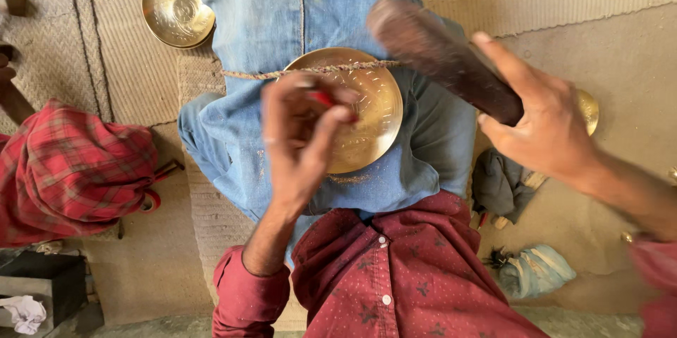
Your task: The person sits on the floor with a brass dish on their lap and hammers a red-handled punch against the dish surface using a wooden mallet, working the pattern across the metal. They reposition the punch repeatedly to continue embossing the design.
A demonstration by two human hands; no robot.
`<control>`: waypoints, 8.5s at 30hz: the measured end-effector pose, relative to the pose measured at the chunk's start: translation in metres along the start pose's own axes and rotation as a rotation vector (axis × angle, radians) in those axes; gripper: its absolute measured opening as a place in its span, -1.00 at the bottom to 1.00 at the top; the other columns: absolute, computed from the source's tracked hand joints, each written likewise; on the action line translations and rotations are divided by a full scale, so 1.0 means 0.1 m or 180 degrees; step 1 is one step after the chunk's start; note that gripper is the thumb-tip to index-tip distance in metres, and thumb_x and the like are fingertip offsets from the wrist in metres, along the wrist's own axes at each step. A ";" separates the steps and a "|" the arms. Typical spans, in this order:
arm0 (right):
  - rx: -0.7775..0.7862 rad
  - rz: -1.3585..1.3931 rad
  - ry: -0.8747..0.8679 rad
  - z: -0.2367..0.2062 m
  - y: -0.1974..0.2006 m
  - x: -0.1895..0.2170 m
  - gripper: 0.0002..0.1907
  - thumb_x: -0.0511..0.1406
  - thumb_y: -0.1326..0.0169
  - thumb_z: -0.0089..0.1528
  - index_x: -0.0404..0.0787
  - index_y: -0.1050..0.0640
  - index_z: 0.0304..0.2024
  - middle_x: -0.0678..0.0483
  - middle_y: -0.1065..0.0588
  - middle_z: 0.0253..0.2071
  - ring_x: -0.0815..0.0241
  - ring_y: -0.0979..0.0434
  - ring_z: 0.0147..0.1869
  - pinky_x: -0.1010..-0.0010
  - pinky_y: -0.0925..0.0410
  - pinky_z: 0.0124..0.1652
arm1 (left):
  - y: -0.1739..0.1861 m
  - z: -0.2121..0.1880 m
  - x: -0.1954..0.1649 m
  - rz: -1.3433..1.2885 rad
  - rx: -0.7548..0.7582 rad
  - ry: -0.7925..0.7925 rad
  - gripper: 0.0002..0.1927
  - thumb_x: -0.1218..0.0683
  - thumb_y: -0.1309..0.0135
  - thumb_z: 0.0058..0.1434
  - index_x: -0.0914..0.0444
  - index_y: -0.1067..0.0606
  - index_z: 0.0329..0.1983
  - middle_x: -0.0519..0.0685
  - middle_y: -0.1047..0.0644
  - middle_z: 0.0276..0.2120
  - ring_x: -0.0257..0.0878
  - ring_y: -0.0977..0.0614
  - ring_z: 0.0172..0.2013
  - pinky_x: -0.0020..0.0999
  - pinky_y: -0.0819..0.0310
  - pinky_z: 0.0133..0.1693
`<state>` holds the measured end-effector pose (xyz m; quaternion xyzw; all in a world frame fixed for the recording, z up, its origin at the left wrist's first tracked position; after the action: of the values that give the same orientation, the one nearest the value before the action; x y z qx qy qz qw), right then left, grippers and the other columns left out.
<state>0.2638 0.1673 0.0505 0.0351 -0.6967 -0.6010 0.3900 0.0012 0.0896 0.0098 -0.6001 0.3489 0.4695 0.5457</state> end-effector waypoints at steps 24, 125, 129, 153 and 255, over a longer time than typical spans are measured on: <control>-0.0578 0.0470 0.0397 0.15 0.10 0.35 -0.25 -0.41 -0.35 0.14 -0.33 -0.32 0.32 -0.21 -0.55 -0.02 -0.01 -0.63 -0.02 0.26 -0.47 -0.06 | 0.03 -0.36 -0.03 0.1929 -0.1196 -0.0873 -0.50 0.43 -0.12 0.37 0.33 -0.15 0.22 0.20 -0.56 0.04 -0.34 -0.66 -0.28 -0.50 -0.60 -0.30; 0.0354 -0.0435 0.0901 0.73 0.34 0.87 -0.03 -0.49 -0.12 0.02 0.14 -0.29 0.48 0.08 -0.48 -0.25 0.05 -0.48 -0.39 0.23 -0.39 -0.41 | 0.07 -0.28 -0.09 0.2632 -0.0539 -0.0829 -0.47 0.34 -0.26 0.31 0.34 -0.28 0.25 0.10 -0.66 -0.07 -0.29 -0.71 -0.35 -0.48 -0.56 -0.38; 0.0554 -0.1648 0.1053 0.70 0.28 0.86 0.04 -0.49 -0.22 0.00 0.30 -0.33 0.49 0.11 -0.48 -0.39 0.06 -0.54 -0.40 0.23 -0.41 -0.46 | 0.08 -0.27 -0.07 0.2795 -0.0640 -0.0776 -0.47 0.31 -0.31 0.26 0.34 -0.30 0.19 0.07 -0.66 -0.14 -0.30 -0.68 -0.41 -0.44 -0.52 -0.39; 0.0734 -0.1565 0.0835 0.72 0.31 0.78 0.03 -0.48 -0.19 -0.04 0.29 -0.36 0.48 0.11 -0.51 -0.36 0.04 -0.57 -0.38 0.19 -0.40 -0.47 | 0.05 -0.26 -0.10 0.2908 -0.0591 -0.0755 -0.47 0.36 -0.25 0.24 0.32 -0.33 0.23 0.02 -0.65 -0.14 -0.24 -0.71 -0.36 -0.38 -0.53 -0.33; -0.1227 0.2566 -0.1392 -0.92 -1.00 -0.37 -0.56 -0.44 -0.29 0.25 -0.34 -0.34 0.06 0.12 -0.50 -0.34 0.35 -0.55 -0.31 0.49 -0.46 -0.22 | -0.04 0.14 -0.03 0.1383 0.0859 0.0152 -0.43 0.37 -0.22 0.26 0.34 -0.30 0.29 0.05 -0.67 -0.04 -0.29 -0.72 -0.04 -0.43 -0.64 -0.08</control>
<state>0.3007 0.0845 -0.0570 -0.4367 -0.5965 -0.5135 0.4355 0.0011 0.1037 0.0143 -0.4436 0.5419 0.5106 0.4987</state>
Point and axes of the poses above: each hand's wrist, its own z-axis towards the middle knuckle, its own y-axis out of the back of the hand, x = y × z, the point moved 6 cm from there along z, towards the middle knuckle
